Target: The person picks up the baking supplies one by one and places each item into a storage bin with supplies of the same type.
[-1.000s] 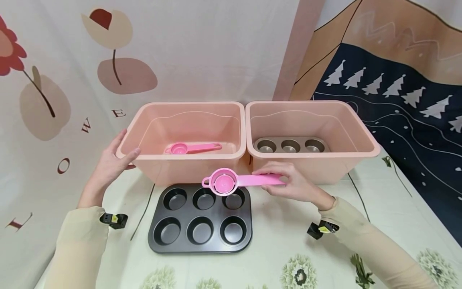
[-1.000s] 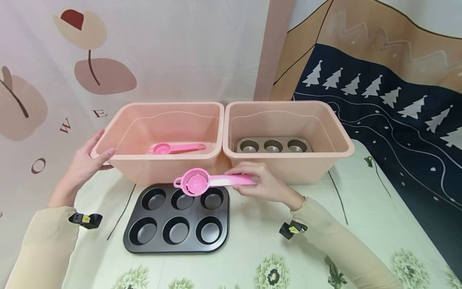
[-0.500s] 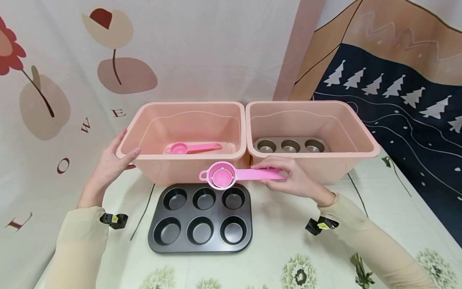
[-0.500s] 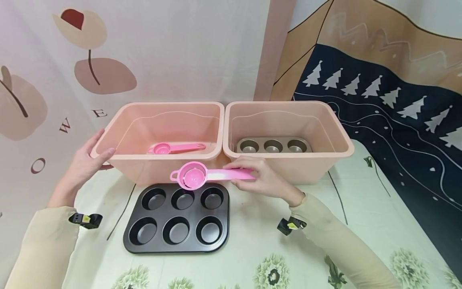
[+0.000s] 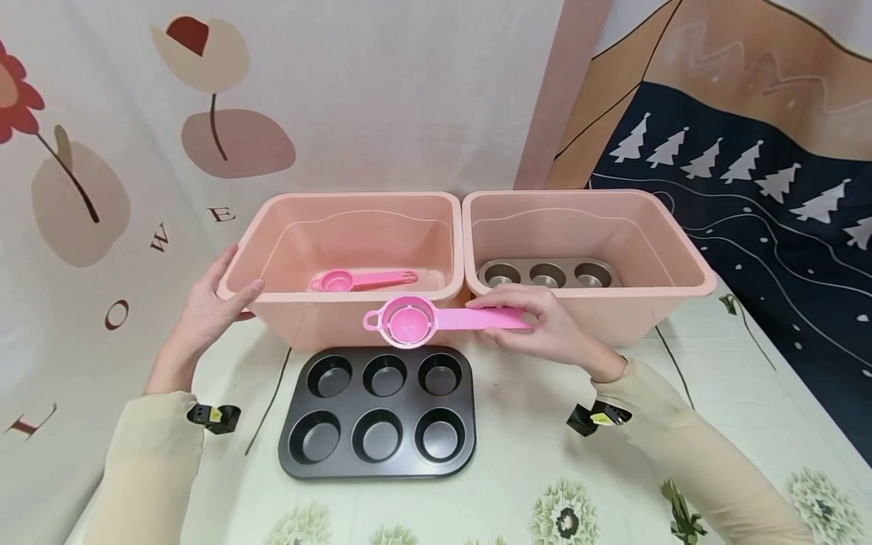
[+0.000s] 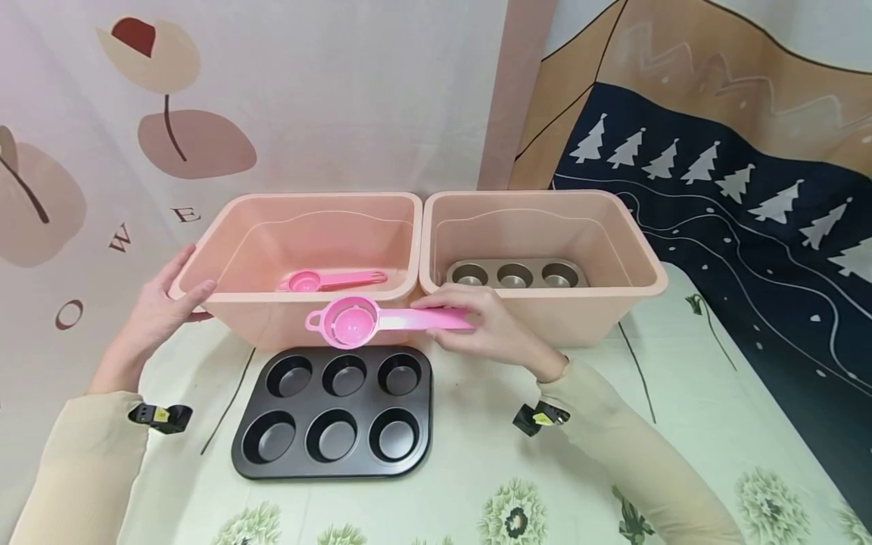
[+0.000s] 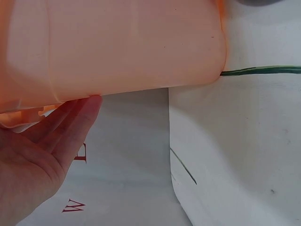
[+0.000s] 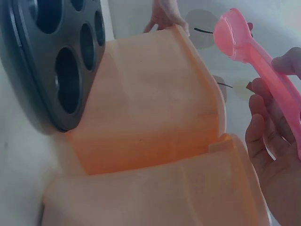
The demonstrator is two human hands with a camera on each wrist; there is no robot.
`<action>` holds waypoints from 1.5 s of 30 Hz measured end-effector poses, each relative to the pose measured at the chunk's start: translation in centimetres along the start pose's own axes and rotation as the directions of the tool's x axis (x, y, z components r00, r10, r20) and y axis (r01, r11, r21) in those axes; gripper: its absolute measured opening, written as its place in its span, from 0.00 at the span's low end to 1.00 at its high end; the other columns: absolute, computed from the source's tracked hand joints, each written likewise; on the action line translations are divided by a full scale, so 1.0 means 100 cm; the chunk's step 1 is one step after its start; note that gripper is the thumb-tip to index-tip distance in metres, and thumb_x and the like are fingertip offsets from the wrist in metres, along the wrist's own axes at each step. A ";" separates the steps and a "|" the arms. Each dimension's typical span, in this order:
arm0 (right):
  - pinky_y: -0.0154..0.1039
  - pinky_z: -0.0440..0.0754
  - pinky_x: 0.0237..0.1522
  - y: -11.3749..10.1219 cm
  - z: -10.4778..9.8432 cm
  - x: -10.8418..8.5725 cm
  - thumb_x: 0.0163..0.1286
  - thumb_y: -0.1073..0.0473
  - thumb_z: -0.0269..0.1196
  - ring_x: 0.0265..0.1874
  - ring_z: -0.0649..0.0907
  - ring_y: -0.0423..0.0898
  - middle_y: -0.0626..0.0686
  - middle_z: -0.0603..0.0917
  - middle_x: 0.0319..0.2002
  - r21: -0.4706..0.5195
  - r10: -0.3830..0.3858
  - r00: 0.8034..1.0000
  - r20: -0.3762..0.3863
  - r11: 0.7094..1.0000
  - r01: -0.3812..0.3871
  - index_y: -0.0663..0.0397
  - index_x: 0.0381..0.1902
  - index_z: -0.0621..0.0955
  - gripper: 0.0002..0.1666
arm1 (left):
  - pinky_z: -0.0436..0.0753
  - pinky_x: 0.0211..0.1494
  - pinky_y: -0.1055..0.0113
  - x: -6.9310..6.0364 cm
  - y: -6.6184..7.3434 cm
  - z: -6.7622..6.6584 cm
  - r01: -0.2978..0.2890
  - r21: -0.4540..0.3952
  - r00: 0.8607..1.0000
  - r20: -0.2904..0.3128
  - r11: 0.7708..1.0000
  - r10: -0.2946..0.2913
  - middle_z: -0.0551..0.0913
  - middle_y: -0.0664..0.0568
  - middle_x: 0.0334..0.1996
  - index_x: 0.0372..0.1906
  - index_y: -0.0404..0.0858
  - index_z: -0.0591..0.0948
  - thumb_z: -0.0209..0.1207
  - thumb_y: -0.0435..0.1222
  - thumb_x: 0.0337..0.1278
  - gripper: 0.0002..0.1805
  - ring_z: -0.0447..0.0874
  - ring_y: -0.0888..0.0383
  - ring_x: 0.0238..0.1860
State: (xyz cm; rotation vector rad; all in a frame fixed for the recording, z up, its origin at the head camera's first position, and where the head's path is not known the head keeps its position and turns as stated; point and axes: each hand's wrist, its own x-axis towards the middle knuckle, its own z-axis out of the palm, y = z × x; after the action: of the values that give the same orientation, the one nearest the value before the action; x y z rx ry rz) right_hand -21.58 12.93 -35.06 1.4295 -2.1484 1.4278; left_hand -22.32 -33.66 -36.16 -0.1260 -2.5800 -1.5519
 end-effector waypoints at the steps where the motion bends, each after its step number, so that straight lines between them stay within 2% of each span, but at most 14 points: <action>1: 0.34 0.76 0.40 0.000 0.000 0.002 0.51 0.75 0.70 0.40 0.79 0.46 0.51 0.85 0.42 0.004 -0.005 1.000 -0.005 1.000 0.005 0.61 0.48 0.84 0.23 | 0.82 0.34 0.75 0.000 0.000 0.000 -0.002 0.001 1.000 -0.001 1.000 0.002 0.59 0.27 0.66 0.78 0.43 0.43 0.55 0.37 0.67 0.43 0.74 0.76 0.41; 8: 0.36 0.75 0.39 -0.004 0.004 0.020 0.52 0.73 0.70 0.38 0.79 0.45 0.50 0.85 0.41 0.005 -0.026 1.000 -0.016 1.000 0.026 0.60 0.47 0.85 0.21 | 0.82 0.33 0.75 0.000 0.000 0.000 -0.001 0.005 1.000 -0.004 1.000 0.001 0.60 0.27 0.65 0.78 0.42 0.43 0.55 0.37 0.67 0.43 0.74 0.76 0.41; 15: 0.36 0.77 0.38 -0.009 0.003 0.032 0.55 0.70 0.70 0.38 0.80 0.44 0.46 0.84 0.43 0.014 0.009 1.000 0.007 1.000 -0.009 0.57 0.48 0.85 0.21 | 0.82 0.33 0.76 -0.001 0.002 0.001 0.004 0.024 1.000 -0.005 1.000 -0.004 0.59 0.27 0.66 0.78 0.42 0.43 0.56 0.38 0.67 0.44 0.73 0.76 0.40; 19: 0.37 0.77 0.40 -0.010 0.001 0.039 0.57 0.69 0.69 0.40 0.79 0.44 0.47 0.84 0.45 0.027 0.014 1.000 0.026 1.000 -0.014 0.58 0.50 0.84 0.20 | 0.82 0.33 0.76 -0.001 0.002 0.000 0.003 0.025 1.000 -0.006 1.000 -0.002 0.60 0.27 0.65 0.78 0.43 0.43 0.56 0.38 0.67 0.44 0.74 0.76 0.40; 27: 0.38 0.74 0.44 -0.009 -0.004 0.057 0.57 0.71 0.68 0.43 0.78 0.46 0.51 0.85 0.44 0.028 -0.025 0.999 0.020 0.999 0.024 0.63 0.48 0.84 0.18 | 0.83 0.33 0.75 0.000 0.000 0.001 -0.003 0.024 1.000 -0.007 1.000 0.004 0.59 0.25 0.65 0.78 0.43 0.43 0.56 0.38 0.67 0.44 0.74 0.77 0.38; 38: 0.40 0.77 0.42 -0.005 -0.007 0.074 0.58 0.66 0.70 0.42 0.78 0.44 0.50 0.85 0.42 -0.023 0.083 0.996 0.019 0.996 -0.082 0.60 0.48 0.85 0.18 | 0.83 0.33 0.75 -0.001 0.000 0.000 -0.001 0.023 1.000 -0.009 1.000 0.001 0.59 0.25 0.65 0.78 0.42 0.43 0.56 0.37 0.67 0.44 0.74 0.77 0.39; 45: 0.38 0.76 0.44 0.000 -0.005 0.078 0.58 0.65 0.71 0.42 0.77 0.45 0.50 0.85 0.42 -0.044 0.181 0.984 0.011 0.983 -0.180 0.58 0.48 0.86 0.18 | 0.83 0.34 0.75 -0.001 0.000 0.000 0.000 0.029 1.000 -0.005 1.000 0.000 0.60 0.26 0.65 0.78 0.43 0.43 0.56 0.39 0.67 0.44 0.74 0.76 0.40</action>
State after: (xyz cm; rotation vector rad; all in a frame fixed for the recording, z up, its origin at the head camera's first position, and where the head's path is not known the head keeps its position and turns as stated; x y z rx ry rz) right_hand -25.81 8.60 -30.11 1.2628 -2.3557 1.4227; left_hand -22.22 -33.62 -36.17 -0.1189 -2.5979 -1.5125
